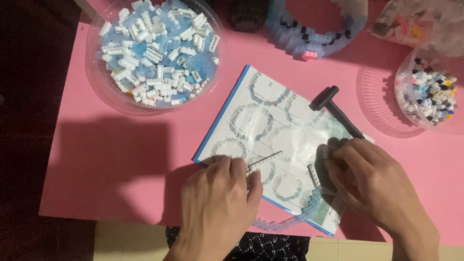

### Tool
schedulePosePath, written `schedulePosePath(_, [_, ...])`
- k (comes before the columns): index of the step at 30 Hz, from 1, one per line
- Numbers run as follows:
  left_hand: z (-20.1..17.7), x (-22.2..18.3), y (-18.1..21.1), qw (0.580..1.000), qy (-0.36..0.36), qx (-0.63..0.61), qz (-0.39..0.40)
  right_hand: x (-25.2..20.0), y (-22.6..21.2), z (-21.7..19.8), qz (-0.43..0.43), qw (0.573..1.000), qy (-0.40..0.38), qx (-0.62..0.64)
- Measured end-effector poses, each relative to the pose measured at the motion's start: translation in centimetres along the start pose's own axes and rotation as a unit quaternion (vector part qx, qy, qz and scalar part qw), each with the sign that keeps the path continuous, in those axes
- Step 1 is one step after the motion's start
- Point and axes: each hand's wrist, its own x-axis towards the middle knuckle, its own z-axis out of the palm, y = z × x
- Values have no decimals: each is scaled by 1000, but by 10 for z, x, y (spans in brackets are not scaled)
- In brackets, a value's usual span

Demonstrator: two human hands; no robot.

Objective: Assembling a toy structure by placing small plastic blocks on a template and hammering them together.

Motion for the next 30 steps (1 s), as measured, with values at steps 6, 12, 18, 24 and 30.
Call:
schedulePosePath(6, [9,-24,-3,998,49,-33,16,2,8,2,-11,998,25,59])
schedulePosePath(12, [14,-37,-6,991,102,-58,57,5,6,15,-24,996,79,35])
schedulePosePath(18, [14,-34,-1,995,87,-31,32,4,6,15,-2,995,62,73])
schedulePosePath(24, [0,-34,3,993,110,-33,12,-4,21,23,-6,994,68,80])
schedulePosePath(30, [-3,-28,5,994,108,2,-23,-10,24,27,-38,994,88,48])
